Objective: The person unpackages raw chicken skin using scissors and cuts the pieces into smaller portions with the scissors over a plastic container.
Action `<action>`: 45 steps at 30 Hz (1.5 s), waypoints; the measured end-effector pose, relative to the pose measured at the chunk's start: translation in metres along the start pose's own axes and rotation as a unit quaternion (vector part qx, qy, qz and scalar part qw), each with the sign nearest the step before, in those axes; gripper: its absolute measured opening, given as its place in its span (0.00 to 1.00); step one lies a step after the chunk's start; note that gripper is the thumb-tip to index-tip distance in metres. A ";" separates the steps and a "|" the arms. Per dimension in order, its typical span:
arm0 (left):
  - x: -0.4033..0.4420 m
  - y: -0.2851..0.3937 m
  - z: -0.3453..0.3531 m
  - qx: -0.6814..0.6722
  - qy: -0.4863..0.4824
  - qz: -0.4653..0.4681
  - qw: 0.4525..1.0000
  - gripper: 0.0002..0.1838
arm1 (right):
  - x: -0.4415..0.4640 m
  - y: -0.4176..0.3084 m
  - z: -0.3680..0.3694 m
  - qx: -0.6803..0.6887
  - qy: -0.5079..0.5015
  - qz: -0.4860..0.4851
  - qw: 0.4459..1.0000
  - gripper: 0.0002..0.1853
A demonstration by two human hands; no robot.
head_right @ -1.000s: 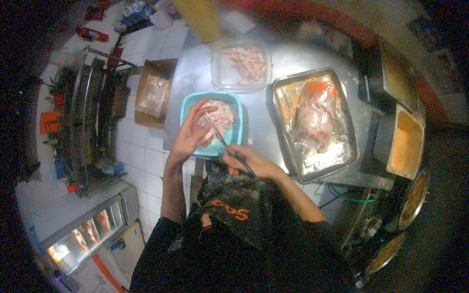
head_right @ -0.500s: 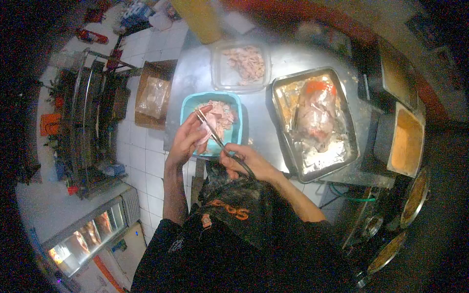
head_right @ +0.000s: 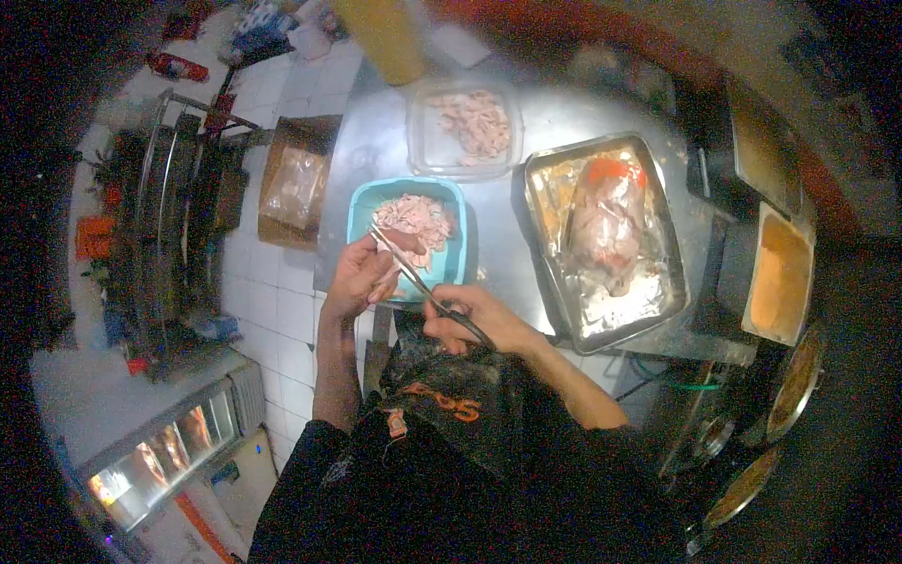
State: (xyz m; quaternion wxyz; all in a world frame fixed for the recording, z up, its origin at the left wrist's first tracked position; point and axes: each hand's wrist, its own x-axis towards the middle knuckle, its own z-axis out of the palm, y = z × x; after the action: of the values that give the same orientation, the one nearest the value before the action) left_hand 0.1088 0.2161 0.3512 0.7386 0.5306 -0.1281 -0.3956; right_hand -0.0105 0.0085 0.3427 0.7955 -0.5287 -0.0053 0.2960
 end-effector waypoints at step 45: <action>-0.018 -0.032 -0.026 0.182 -0.079 -0.154 0.968 0.27 | 0.000 0.012 -0.010 0.049 -0.060 0.034 0.996 0.19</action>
State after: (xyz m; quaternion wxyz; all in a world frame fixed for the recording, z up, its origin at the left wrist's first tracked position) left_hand 0.0988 0.2431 0.3161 0.5469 0.6368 -0.1725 -0.5155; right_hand -0.0132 0.0038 0.3280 0.8084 -0.4699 -0.0202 0.3538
